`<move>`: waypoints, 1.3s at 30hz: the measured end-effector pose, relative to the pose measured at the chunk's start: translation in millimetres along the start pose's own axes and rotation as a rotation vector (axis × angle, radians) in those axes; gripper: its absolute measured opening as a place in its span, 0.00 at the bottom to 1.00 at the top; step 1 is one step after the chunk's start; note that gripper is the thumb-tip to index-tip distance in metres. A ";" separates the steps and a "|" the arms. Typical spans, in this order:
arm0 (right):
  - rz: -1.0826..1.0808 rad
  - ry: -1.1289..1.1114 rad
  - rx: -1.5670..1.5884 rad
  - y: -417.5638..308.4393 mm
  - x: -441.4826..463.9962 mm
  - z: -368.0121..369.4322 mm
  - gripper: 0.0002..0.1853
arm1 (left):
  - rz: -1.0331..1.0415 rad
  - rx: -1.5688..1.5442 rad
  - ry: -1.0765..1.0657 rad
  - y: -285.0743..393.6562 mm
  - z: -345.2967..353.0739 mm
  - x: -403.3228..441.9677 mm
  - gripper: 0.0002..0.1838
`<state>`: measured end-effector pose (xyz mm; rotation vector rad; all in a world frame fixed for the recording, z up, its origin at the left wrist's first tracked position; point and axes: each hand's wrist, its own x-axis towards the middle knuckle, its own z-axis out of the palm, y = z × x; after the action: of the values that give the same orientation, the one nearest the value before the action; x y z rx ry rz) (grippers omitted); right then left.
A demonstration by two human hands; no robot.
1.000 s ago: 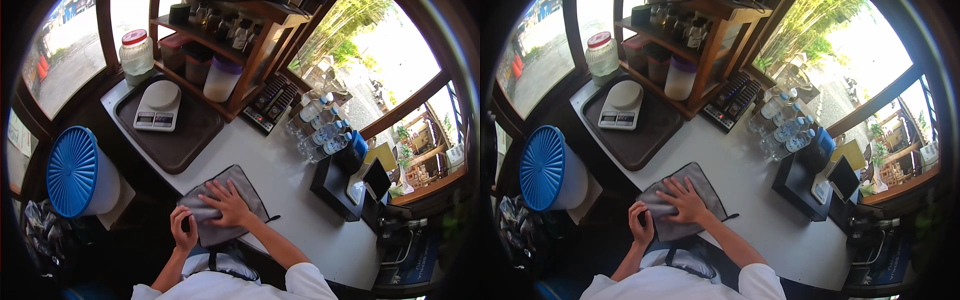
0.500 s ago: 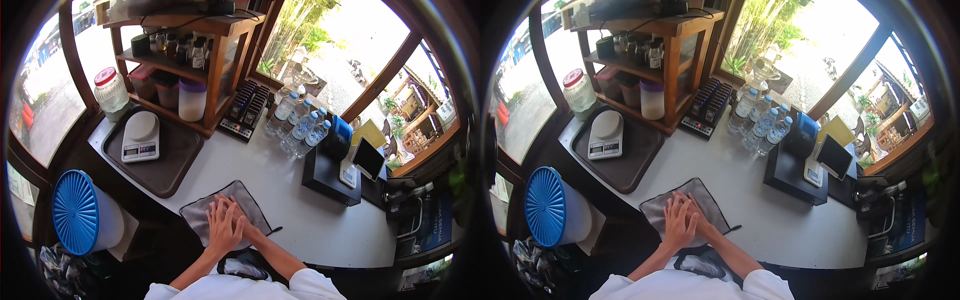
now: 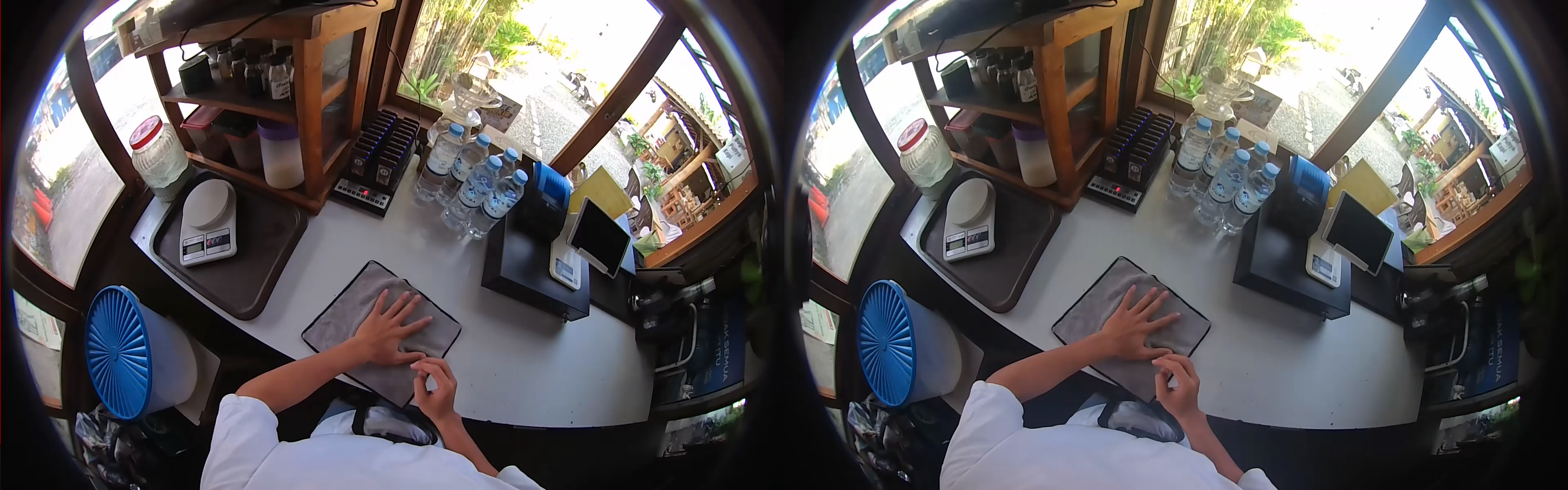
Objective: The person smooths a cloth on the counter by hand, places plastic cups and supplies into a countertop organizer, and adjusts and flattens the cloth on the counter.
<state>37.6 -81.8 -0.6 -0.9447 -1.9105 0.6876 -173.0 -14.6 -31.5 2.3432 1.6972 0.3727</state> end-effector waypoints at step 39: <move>0.016 -0.300 -0.423 132.3 75.7 -40.1 0.44 | -0.531 -0.738 0.737 133.6 55.9 -35.3 0.12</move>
<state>93.0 58.3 -47.0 -1.1673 -2.3752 0.4584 -45.5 -90.9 -43.3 1.2216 1.8893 1.5543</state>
